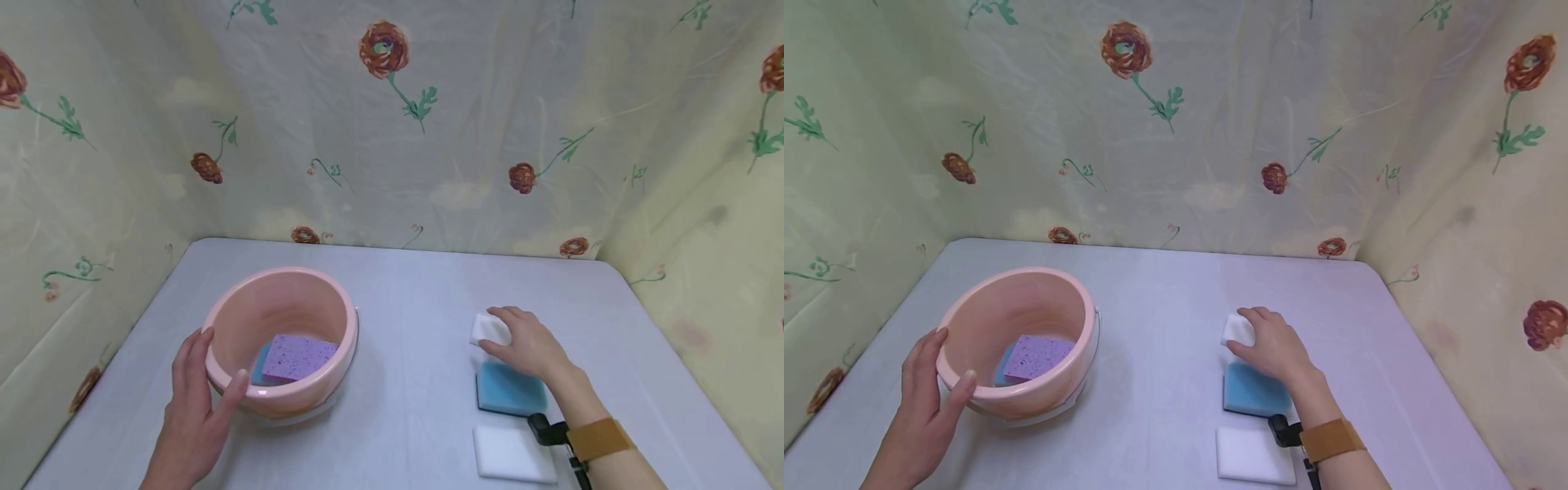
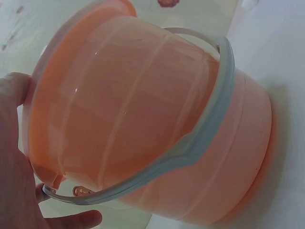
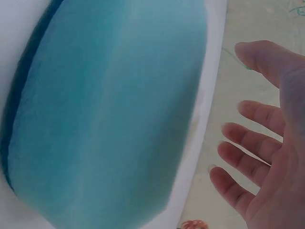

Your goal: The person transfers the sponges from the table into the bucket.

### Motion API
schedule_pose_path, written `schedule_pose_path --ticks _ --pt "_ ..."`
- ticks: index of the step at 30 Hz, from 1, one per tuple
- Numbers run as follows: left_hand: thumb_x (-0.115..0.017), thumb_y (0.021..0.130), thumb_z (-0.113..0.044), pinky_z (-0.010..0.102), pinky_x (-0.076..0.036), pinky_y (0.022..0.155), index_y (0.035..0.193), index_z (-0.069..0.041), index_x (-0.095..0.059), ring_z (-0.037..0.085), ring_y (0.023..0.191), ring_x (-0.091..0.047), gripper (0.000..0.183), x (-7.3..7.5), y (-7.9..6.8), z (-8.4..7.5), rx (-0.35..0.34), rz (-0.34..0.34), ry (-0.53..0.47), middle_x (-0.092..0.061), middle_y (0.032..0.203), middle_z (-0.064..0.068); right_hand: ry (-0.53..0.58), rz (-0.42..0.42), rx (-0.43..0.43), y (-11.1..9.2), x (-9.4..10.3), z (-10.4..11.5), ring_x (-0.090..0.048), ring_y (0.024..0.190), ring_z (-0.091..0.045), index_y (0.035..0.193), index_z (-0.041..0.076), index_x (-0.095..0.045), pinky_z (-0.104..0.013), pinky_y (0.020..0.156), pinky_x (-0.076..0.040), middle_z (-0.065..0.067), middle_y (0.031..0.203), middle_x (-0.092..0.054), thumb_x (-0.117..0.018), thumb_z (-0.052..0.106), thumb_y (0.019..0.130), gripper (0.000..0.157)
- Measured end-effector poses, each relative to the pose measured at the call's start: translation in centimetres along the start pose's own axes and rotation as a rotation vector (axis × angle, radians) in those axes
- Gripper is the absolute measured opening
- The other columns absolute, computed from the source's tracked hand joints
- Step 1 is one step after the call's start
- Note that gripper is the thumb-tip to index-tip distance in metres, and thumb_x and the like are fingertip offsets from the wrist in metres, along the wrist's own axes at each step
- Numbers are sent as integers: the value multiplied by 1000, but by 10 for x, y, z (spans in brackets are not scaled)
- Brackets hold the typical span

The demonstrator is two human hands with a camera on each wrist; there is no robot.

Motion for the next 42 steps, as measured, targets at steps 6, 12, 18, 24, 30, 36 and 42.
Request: schedule_pose_path --ticks 6,12,18,24,30,36,42 --pt "-49 104 -47 75 -29 102 162 -16 1 54 134 -35 83 0 2 1 26 35 2 4 165 15 -30 15 -37 2 -7 -14 -46 126 -53 140 -4 -52 -70 96 -41 -33 140 -49 -73 34 91 66" --pt "-48 104 -49 74 -28 102 162 -17 4 55 135 -32 84 1 3 0 42 57 7 6 165 15 -69 18 -51 2 -13 -27 -47 121 -54 138 -6 -52 -71 92 -42 -35 137 -49 -74 37 89 69" --pt "-48 104 -48 75 -29 101 162 -17 3 56 135 -33 83 3 3 -1 40 53 6 5 164 16 -76 29 -67 3 -16 -34 -45 121 -54 139 -7 -51 -72 92 -42 -35 137 -48 -74 39 89 71" --pt "-47 103 -52 72 -29 103 162 -17 6 55 138 -29 86 3 5 -2 77 84 12 9 164 16 -81 46 -80 4 -18 -37 -43 123 -55 140 -7 -49 -73 93 -40 -35 139 -46 -73 40 89 73" --pt "-47 102 -55 70 -27 106 161 -18 9 53 141 -24 89 4 7 -5 113 112 9 12 165 15 -67 71 -105 4 -18 -37 -39 125 -56 143 -6 -47 -73 94 -39 -35 141 -44 -72 44 89 77" --pt "-47 102 -56 70 -27 107 161 -19 9 52 142 -25 89 5 8 -6 122 118 13 13 165 15 -38 107 -134 5 -20 -40 -35 125 -57 146 -4 -43 -74 92 -39 -34 144 -40 -70 46 91 79" --pt "-47 102 -55 71 -26 106 161 -19 8 52 141 -25 89 6 8 -6 109 112 9 13 164 15 -27 123 -140 6 -20 -42 -34 124 -59 147 -3 -41 -74 90 -40 -34 144 -39 -68 48 91 81"
Point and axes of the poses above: each hand's wrist, its own y-axis towards the middle knuckle, its own x-axis out of the back of the hand, z = x × y, the point moved 1 cm from there along y, towards the middle knuckle
